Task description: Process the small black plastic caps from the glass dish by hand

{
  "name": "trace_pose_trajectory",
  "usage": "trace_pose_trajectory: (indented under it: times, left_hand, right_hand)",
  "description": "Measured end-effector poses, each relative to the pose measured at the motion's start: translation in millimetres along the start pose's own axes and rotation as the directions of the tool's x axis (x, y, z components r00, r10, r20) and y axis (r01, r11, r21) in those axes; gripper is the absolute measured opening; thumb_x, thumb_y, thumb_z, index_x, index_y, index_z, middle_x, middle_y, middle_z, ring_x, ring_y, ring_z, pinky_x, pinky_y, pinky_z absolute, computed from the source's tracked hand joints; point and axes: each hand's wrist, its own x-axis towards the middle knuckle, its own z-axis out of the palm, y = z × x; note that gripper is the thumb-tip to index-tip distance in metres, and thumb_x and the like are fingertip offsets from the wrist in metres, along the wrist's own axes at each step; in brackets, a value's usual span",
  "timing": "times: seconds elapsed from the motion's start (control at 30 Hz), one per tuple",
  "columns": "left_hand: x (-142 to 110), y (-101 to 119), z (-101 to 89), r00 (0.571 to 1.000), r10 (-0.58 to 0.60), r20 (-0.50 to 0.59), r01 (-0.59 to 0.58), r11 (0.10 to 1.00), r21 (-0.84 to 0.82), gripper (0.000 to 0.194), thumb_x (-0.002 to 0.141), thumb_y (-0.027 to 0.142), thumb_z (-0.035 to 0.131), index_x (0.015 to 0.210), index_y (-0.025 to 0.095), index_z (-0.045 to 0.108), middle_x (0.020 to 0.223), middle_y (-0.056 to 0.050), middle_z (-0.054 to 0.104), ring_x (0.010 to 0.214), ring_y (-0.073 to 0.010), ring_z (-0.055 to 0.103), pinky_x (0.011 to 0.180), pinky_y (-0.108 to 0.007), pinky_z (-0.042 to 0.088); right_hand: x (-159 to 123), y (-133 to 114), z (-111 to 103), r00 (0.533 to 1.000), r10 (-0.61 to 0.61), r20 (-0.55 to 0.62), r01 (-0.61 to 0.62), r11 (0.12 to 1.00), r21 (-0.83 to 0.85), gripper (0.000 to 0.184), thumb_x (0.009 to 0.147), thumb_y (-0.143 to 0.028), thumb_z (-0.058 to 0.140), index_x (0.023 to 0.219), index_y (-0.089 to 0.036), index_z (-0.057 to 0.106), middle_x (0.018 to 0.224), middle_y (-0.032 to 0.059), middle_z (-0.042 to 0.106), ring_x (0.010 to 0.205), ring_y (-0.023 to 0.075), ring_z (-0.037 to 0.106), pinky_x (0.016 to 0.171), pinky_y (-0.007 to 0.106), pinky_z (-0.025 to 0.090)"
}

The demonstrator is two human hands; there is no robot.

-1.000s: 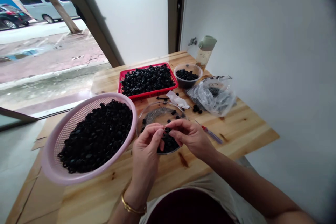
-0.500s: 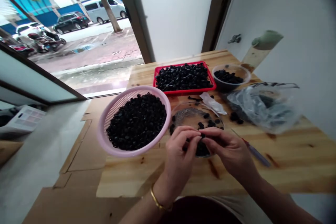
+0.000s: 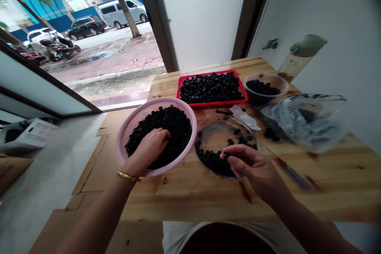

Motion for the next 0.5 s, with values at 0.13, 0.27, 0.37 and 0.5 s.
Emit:
trace_pose_trajectory:
  times: [0.13, 0.27, 0.37, 0.5]
  left_hand:
    - [0, 1, -3.6, 0.999, -0.012, -0.037, 0.012, 1.000, -0.007, 0.016, 0.077, 0.005, 0.066, 0.080, 0.021, 0.070, 0.085, -0.007, 0.071, 0.082, -0.0277, 0.066, 0.080, -0.039, 0.051]
    - [-12, 17, -13.5, 0.987, -0.055, -0.152, 0.046, 0.997, -0.060, 0.007, 0.083, 0.016, 0.065, 0.088, 0.019, 0.069, 0.085, -0.006, 0.068, 0.076, -0.0235, 0.064, 0.074, -0.037, 0.052]
    - [-32, 51, -5.6, 0.967, -0.159, -0.201, 0.041, 0.871, -0.490, 0.015, 0.087, 0.029, 0.071, 0.099, 0.020, 0.072, 0.082, -0.003, 0.069, 0.069, -0.0178, 0.063, 0.066, -0.029, 0.053]
    - [-56, 106, 30.0, 0.946, -0.296, -0.131, 0.002, 0.410, -0.912, 0.022, 0.088, 0.032, 0.076, 0.109, 0.024, 0.078, 0.095, -0.003, 0.074, 0.068, -0.0121, 0.063, 0.061, -0.022, 0.053]
  right_hand:
    - [-5, -7, 3, 1.000, 0.007, -0.022, -0.006, 0.999, 0.035, 0.026, 0.085, -0.043, 0.080, 0.099, -0.021, 0.080, 0.087, 0.0075, 0.078, 0.051, 0.0088, 0.048, 0.049, 0.024, 0.043]
    - [-7, -13, 2, 1.000, 0.007, -0.021, -0.006, 0.998, 0.067, 0.025, 0.085, -0.042, 0.080, 0.098, -0.021, 0.079, 0.089, 0.0074, 0.078, 0.052, 0.0091, 0.048, 0.049, 0.024, 0.044]
    - [-7, -14, 3, 0.999, -0.016, 0.030, 0.013, 0.995, 0.095, 0.026, 0.085, -0.042, 0.079, 0.099, -0.020, 0.079, 0.089, 0.0083, 0.079, 0.050, 0.0089, 0.049, 0.047, 0.024, 0.042]
    - [-10, -15, 9, 0.995, -0.031, 0.097, 0.014, 0.985, 0.173, 0.019, 0.088, -0.038, 0.077, 0.098, -0.022, 0.077, 0.097, 0.0071, 0.079, 0.050, 0.0072, 0.047, 0.046, 0.022, 0.041]
